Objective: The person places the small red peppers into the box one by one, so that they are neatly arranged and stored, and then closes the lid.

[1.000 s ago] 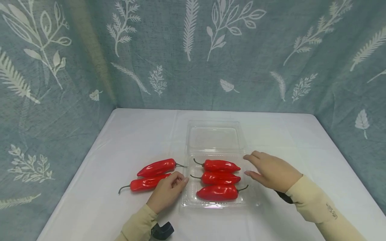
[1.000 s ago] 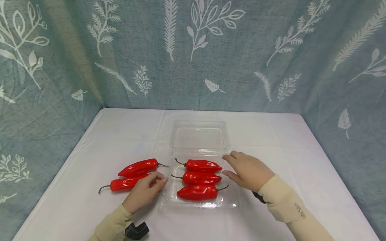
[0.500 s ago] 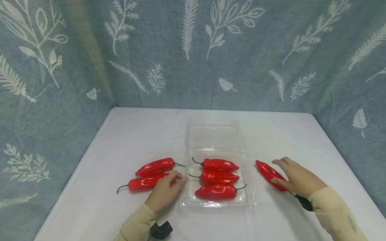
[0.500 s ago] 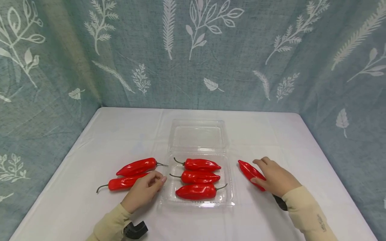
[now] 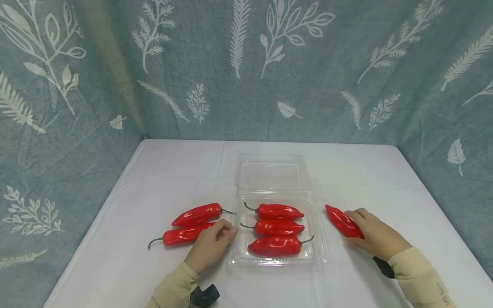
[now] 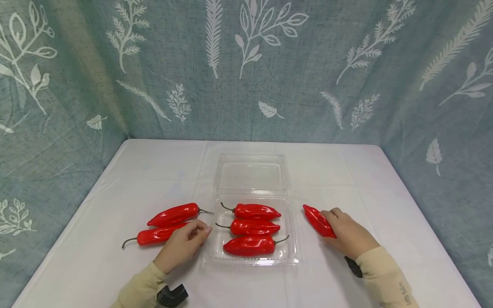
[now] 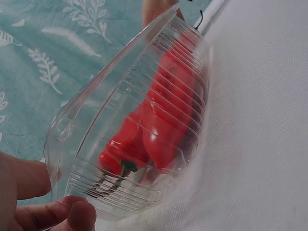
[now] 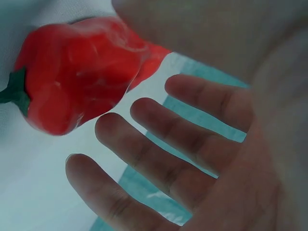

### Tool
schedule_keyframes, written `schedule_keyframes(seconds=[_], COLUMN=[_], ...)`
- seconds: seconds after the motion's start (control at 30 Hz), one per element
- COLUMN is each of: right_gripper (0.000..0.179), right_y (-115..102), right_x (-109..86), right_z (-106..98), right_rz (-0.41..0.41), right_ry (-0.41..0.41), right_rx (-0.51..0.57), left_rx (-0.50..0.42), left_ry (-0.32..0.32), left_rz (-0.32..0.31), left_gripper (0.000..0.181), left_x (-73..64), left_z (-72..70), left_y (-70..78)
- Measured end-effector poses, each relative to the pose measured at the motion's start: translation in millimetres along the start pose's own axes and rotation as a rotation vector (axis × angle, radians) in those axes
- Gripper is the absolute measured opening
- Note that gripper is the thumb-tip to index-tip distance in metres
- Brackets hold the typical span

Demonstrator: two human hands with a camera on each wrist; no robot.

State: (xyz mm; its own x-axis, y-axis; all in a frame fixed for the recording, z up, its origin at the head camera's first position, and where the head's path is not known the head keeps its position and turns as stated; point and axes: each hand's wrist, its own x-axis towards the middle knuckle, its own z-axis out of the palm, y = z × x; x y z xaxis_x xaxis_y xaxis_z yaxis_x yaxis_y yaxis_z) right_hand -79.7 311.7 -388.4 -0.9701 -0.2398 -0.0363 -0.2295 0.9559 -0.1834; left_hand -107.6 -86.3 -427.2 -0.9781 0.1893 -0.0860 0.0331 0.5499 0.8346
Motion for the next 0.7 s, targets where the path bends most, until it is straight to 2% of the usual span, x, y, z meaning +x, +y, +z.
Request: schedule_keyframes(seconds=[0.27, 0.7], right_gripper=[0.062, 0.06], right_y=[-1, -2], right_x=[1.4, -1.6], right_z=[6, 12], right_rz=[0.064, 0.058], right_ry=[-0.065, -0.002], right_rx=[-0.013, -0.045], left_rx=[0.003, -0.001], left_ry=[-0.007, -0.006], left_rz=[-0.016, 0.002], left_gripper=[0.011, 0.01], left_x=[-1.0, 0.6], left_z=[-0.3, 0.2], left_y=[-0.9, 0.0])
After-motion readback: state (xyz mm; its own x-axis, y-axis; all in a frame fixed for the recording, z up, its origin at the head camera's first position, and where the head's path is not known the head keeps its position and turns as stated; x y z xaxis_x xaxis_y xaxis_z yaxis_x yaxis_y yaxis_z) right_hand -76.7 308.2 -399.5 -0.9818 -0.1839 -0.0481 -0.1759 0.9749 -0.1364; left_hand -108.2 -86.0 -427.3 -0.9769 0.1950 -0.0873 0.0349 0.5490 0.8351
